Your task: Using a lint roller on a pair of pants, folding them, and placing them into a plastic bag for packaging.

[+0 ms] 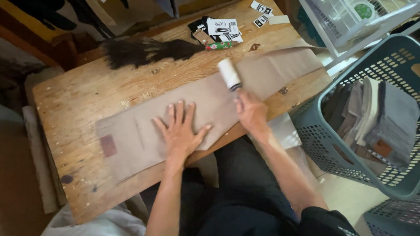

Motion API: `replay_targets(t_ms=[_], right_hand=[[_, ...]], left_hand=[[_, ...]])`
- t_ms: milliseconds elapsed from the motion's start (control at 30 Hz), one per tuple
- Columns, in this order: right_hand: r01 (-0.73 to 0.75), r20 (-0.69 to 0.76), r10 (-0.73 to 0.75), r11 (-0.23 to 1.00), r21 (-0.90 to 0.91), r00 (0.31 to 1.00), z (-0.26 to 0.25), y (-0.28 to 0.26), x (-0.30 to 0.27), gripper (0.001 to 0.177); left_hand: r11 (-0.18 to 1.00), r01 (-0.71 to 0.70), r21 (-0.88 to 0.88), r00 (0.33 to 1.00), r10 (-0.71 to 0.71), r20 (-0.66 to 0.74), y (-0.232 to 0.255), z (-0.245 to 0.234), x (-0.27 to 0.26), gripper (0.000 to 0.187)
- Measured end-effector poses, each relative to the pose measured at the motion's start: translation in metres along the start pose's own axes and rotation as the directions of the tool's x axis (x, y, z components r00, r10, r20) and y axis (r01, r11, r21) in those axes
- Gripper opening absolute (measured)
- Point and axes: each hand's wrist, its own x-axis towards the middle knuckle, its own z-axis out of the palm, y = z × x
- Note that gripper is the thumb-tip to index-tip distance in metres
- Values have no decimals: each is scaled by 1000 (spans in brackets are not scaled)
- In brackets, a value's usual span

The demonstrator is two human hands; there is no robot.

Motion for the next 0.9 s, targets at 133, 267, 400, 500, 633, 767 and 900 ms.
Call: replay_targets(t_ms=[133, 267, 400, 500, 633, 767, 900], right_hand=[[197, 18, -197, 980, 5, 980, -24, -65, -24, 25], [445, -29, -444, 893, 72, 896, -54, -75, -24, 10], [121, 26, -119, 987, -103, 993, -2, 11, -21, 14], [-290, 179, 330, 932, -218, 927, 8, 51, 2, 26], [81, 23, -78, 983, -168, 997, -51, -52, -10, 13], [481, -24, -480, 877, 2, 877, -67, -98, -43, 8], [276, -56, -279, 960, -48, 959, -22, -13, -48, 11]], left_hand=[[998, 41, 52, 999, -40, -28, -40, 9, -13, 86], [996, 71, 57, 997, -71, 8, -68, 12, -27, 92], [995, 86, 55, 995, -88, 42, -65, 3, -34, 91], [995, 82, 54, 997, -82, 13, -65, 5, -34, 93], [995, 80, 61, 997, -80, -15, -67, 10, -33, 91], [997, 63, 38, 998, -62, -27, -67, 7, -35, 88], [996, 81, 22, 997, -81, -14, -66, 6, -36, 90]])
